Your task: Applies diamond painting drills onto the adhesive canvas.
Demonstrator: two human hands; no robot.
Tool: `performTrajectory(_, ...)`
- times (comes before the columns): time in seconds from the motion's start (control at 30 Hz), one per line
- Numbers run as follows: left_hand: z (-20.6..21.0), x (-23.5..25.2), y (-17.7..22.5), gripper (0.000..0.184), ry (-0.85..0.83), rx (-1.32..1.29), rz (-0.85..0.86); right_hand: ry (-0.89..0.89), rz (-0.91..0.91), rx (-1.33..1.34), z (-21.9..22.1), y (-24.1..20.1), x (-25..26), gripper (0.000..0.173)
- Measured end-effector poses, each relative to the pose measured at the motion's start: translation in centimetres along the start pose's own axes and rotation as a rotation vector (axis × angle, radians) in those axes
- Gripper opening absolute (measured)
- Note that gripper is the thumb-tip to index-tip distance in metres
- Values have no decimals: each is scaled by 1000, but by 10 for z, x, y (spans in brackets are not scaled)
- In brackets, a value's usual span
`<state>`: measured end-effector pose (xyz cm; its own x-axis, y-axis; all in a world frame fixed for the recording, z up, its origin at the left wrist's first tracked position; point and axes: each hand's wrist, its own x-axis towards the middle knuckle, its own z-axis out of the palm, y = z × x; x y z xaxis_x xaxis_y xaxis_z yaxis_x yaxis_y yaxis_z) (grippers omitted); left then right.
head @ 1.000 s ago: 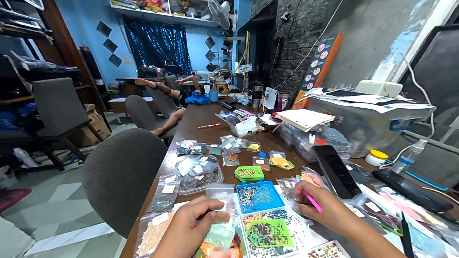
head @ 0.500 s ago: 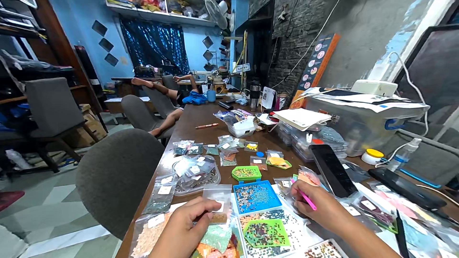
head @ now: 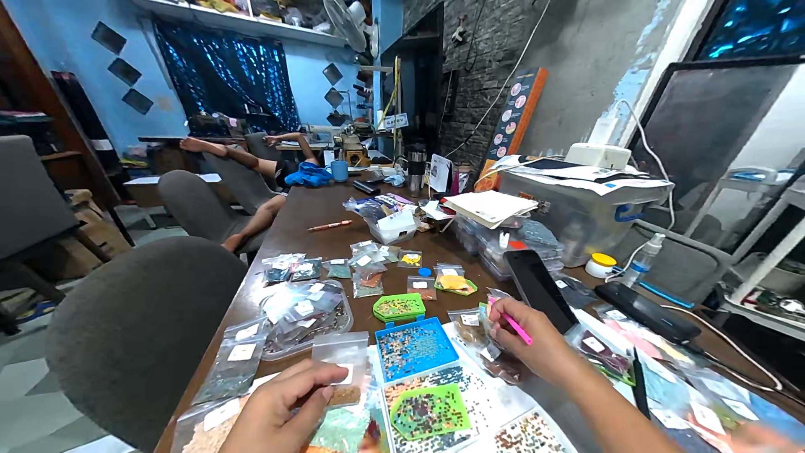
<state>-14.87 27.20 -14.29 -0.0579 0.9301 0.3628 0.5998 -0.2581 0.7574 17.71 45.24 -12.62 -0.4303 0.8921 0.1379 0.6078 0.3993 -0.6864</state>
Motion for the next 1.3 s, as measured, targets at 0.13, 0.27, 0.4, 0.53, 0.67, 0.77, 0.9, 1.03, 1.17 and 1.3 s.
performTrajectory(0.13,0,0,0,25,-4,3,0,-22,-44,-210,12,-11,0,21)
performTrajectory(0.27,0,0,-2,25,-6,6,-2,-142,8,-319,21,-25,-1,36)
performTrajectory(0.4,1,0,-3,25,-2,2,-5,-184,75,-391,22,-35,1,48)
performTrajectory(0.53,1,0,-3,25,0,-4,-2,-156,78,-385,23,-34,2,37)
performTrajectory(0.67,1,0,-2,25,1,10,-4,-126,96,-280,22,-28,6,27)
performTrajectory(0.77,1,0,-1,25,-1,6,0,-67,92,-119,18,-18,8,22)
performTrajectory(0.9,0,0,1,25,6,6,-3,88,45,6,9,-10,6,12)
performTrajectory(1.03,0,0,2,25,-4,5,-4,180,32,-48,6,-10,5,9)
performTrajectory(1.17,0,0,0,25,-6,2,-7,120,-3,-191,17,-17,7,12)
performTrajectory(1.3,-1,0,0,25,-7,8,-8,-25,-29,-330,29,-29,7,21)
